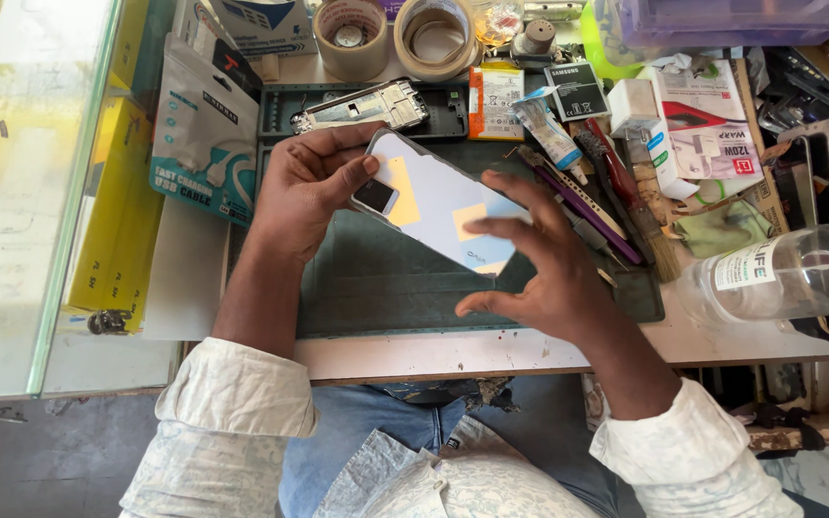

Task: The person disassembles a smartphone at a workbench, removing the back cover and using a small screwdriver to remove screws from the internal chassis.

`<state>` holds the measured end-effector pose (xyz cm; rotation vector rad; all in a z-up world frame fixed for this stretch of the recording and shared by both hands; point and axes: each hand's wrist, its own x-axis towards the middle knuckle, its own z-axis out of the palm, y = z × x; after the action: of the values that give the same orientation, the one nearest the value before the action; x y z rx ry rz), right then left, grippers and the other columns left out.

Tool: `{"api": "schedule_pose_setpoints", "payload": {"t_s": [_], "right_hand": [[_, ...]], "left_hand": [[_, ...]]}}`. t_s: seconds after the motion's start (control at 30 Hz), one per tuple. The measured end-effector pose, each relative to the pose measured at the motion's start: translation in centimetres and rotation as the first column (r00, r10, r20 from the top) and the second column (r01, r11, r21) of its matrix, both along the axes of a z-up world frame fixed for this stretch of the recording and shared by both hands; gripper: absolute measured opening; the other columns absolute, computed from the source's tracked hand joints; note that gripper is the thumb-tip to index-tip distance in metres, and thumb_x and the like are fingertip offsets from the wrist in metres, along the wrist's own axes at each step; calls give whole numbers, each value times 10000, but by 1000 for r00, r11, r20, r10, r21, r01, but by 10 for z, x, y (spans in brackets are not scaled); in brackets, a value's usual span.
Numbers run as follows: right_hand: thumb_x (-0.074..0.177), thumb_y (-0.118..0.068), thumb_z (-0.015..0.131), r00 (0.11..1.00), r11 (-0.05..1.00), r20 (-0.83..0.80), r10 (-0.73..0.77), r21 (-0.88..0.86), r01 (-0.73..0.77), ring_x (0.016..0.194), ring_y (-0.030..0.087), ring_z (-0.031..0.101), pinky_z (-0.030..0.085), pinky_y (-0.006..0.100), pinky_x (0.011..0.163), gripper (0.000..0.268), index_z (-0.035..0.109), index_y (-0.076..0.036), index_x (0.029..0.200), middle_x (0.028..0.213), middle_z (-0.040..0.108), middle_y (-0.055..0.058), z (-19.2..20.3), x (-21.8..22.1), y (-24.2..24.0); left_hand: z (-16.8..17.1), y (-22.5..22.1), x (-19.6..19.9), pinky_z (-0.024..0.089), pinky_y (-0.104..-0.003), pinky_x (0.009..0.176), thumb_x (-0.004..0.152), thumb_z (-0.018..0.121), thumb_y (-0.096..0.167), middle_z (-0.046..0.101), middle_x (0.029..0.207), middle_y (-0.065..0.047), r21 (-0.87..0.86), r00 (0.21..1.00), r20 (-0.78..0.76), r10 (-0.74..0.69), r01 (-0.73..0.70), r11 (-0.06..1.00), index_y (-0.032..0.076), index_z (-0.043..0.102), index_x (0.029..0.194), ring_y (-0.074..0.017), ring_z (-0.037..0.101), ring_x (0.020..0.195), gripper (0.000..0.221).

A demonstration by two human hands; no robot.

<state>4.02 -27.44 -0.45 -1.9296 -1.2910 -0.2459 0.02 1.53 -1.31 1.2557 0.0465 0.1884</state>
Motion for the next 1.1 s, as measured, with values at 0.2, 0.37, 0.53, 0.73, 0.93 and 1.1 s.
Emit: {"api": "schedule_pose_setpoints", "payload": {"t_s": [0.2,0.37,0.53,0.73,0.93,1.1], "right_hand": [[877,-170,829,621,969,-783,-11,144,199,903,118,682,576,233,695,571,618,-72,1399,1161,754,112,-26,17,-8],[925,-101,821,881,978,-465,-87,130,166,896,105,651,531,241,776,304,693,13,1177,1044,740,66,-35,20,-18],[899,-34,807,961,972,-272,-41,211,101,909,131,649,527,278,828,234,692,-3,1100,1002,683,70,-24,16,-16],[850,-17,813,982,978,-185,-37,195,74,845,131,667,537,277,786,190,686,-33,990,922,685,58,-16,16,-14],[864,-24,799,969,977,-248,-14,201,65,851,131,669,540,274,786,183,651,-31,971,941,694,59,-18,15,-14],[886,-9,783,970,969,-241,28,244,33,884,138,658,525,278,816,167,662,-22,1000,966,684,69,-17,15,-15]], "left_hand": [[-3,1,0,592,-268,918,962,737,-16,775,1123,-147,17,990,109,-87,86,996,-66,680,1303,-147,739,1002,349],[-3,3,-1,603,-285,957,957,729,-37,770,1136,-122,99,980,133,-147,134,986,-60,693,1240,-142,733,1040,286],[-2,0,-3,577,-292,983,970,701,-54,732,1112,-67,179,976,149,-159,132,975,-21,674,1181,-123,701,1059,215],[-1,-4,-2,580,-283,947,967,690,-68,705,1079,-35,247,974,148,-172,132,960,20,646,1128,-109,695,1046,189],[-1,-6,-4,569,-268,914,938,724,-32,686,1058,-17,279,986,101,-135,102,955,44,649,1116,-90,682,995,208],[1,-7,-3,571,-284,911,926,736,-2,671,1047,-25,330,979,108,-170,126,935,38,614,1076,-99,666,978,197]]}}
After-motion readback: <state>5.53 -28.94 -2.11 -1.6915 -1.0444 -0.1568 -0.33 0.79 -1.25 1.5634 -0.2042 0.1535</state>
